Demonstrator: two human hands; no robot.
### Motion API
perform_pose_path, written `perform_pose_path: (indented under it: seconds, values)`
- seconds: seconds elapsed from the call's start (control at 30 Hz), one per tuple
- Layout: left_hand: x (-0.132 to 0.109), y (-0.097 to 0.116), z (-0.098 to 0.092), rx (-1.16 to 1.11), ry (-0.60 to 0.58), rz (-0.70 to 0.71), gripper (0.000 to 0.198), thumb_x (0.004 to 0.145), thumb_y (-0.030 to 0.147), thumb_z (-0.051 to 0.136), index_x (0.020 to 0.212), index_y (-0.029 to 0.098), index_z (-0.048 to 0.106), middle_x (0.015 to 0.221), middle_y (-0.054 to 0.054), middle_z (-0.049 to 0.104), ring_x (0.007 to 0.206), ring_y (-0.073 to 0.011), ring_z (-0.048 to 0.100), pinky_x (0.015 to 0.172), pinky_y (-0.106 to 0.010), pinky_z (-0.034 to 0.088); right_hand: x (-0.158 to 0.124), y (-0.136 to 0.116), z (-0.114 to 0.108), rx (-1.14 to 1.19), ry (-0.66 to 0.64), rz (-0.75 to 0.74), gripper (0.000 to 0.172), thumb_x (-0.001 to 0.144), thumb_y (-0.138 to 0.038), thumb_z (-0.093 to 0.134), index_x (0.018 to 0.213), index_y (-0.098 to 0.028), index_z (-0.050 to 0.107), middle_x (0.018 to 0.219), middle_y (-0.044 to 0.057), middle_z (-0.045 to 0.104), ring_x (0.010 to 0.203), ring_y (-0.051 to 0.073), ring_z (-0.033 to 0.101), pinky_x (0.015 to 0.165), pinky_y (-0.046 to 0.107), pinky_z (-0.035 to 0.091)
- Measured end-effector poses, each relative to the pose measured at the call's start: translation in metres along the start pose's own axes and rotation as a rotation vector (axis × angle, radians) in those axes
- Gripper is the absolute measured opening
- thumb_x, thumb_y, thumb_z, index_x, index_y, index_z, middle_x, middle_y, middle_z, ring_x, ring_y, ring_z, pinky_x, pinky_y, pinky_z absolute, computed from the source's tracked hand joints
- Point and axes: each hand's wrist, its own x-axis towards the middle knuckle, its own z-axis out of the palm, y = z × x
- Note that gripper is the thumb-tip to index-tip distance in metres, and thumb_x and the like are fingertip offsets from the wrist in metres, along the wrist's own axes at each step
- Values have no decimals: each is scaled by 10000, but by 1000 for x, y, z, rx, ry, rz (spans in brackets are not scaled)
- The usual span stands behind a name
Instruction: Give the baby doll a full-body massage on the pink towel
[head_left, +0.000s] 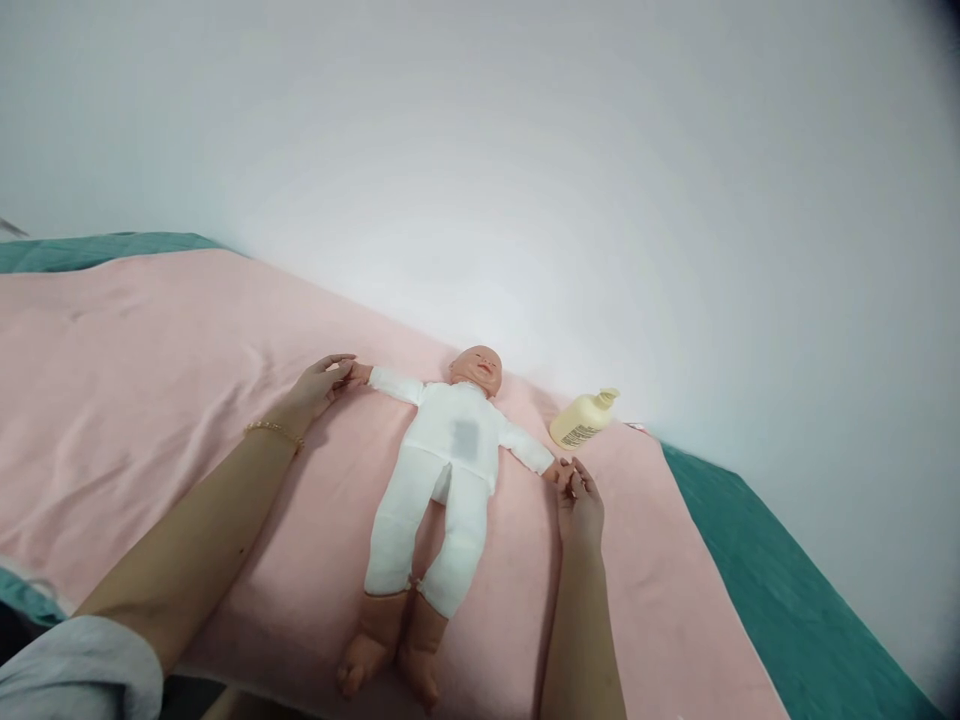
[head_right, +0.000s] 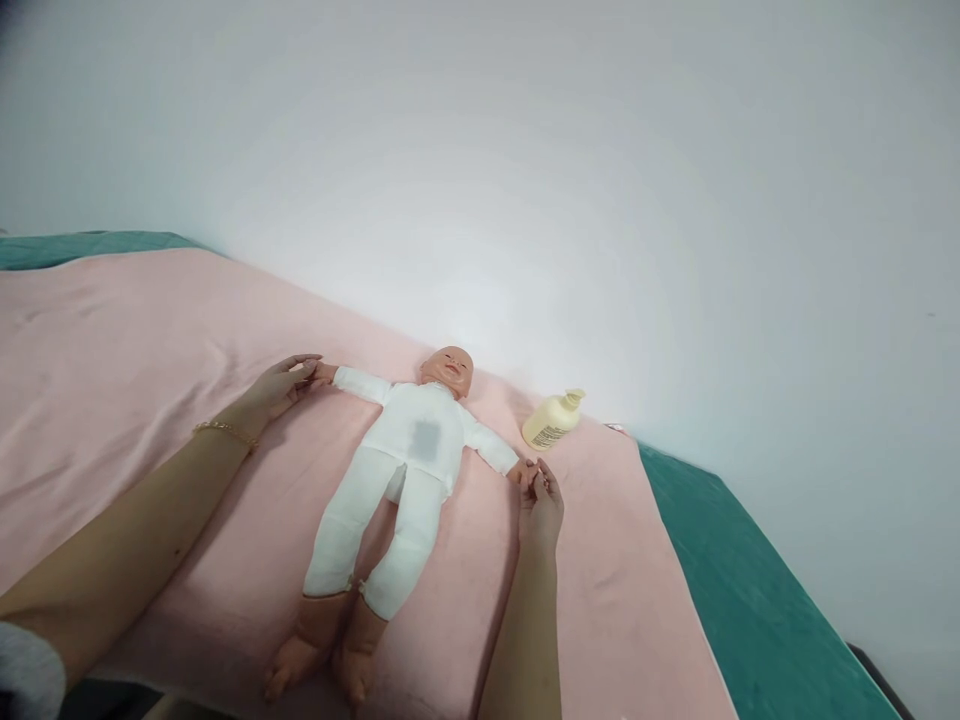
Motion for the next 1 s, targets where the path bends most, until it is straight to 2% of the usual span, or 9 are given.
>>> perform_pose_path:
  seconds: [0.1, 0.27, 0.4, 0.57, 0.73, 0.87, 1.0]
  values:
    - [-1, 1, -2, -31, -35, -17, 227, 804, 69, 689, 1027, 101, 662, 807, -63, 668, 757, -142, 687, 765, -240, 592, 1, -1, 0, 2, -26, 6, 285, 912, -350, 617, 1123, -158, 609, 1051, 69, 651, 919, 192, 656, 760, 382, 589]
    - [2, -2, -6, -39, -62, -19, 262, 755, 51, 744, 1005, 94, 679, 863, -77, 694, 799, -141, 700, 787, -202, 586, -3, -4, 1, 27, -81, -9, 224, 784, -245, 706, 1006, -252, 672, 1026, 69, 664, 1045, 272, 644, 789, 470, 606]
    - [4, -5, -9, -21, -86, 5, 301, 735, 68, 771, 1022, 105, 684, 854, -69, 702, 765, -133, 699, 763, -202, 585, -6, -7, 2, 52, -133, -27, 272, 707, -219, 741, 968, -270, 686, 1117, 68, 655, 1140, 324, 607, 814, 506, 594]
    - [5, -5, -11, 30, -91, 10, 342, 689, 132, 831, 999, 127, 689, 844, -66, 712, 711, -134, 691, 707, -208, 576, -9, -10, 4, 62, -151, -33, 272, 699, -238, 753, 962, -272, 689, 1141, 71, 659, 1168, 351, 595, 785, 504, 606]
    - [4, -6, -11, 75, -86, 25, 397, 643, 224, 876, 986, 137, 697, 805, -52, 707, 675, -122, 673, 655, -191, 558, -7, -7, 2, 45, -142, -38, 246, 716, -236, 744, 952, -275, 685, 1097, 75, 672, 1166, 349, 591, 741, 464, 618]
    - [0, -3, -7, 54, -84, 34, 389, 628, 242, 876, 959, 133, 703, 784, -57, 705, 659, -133, 663, 635, -210, 566, -5, -3, 0, 25, -87, -24, 182, 728, -273, 746, 901, -274, 690, 1016, 63, 685, 1090, 300, 631, 658, 367, 624]
    - [-4, 0, -3, 43, -75, 31, 300, 660, 285, 850, 870, 131, 702, 726, -64, 691, 612, -142, 640, 587, -223, 561, -5, 0, -1, 33, -33, -13, 270, 654, -305, 816, 885, -234, 698, 972, 52, 684, 990, 223, 656, 605, 248, 598]
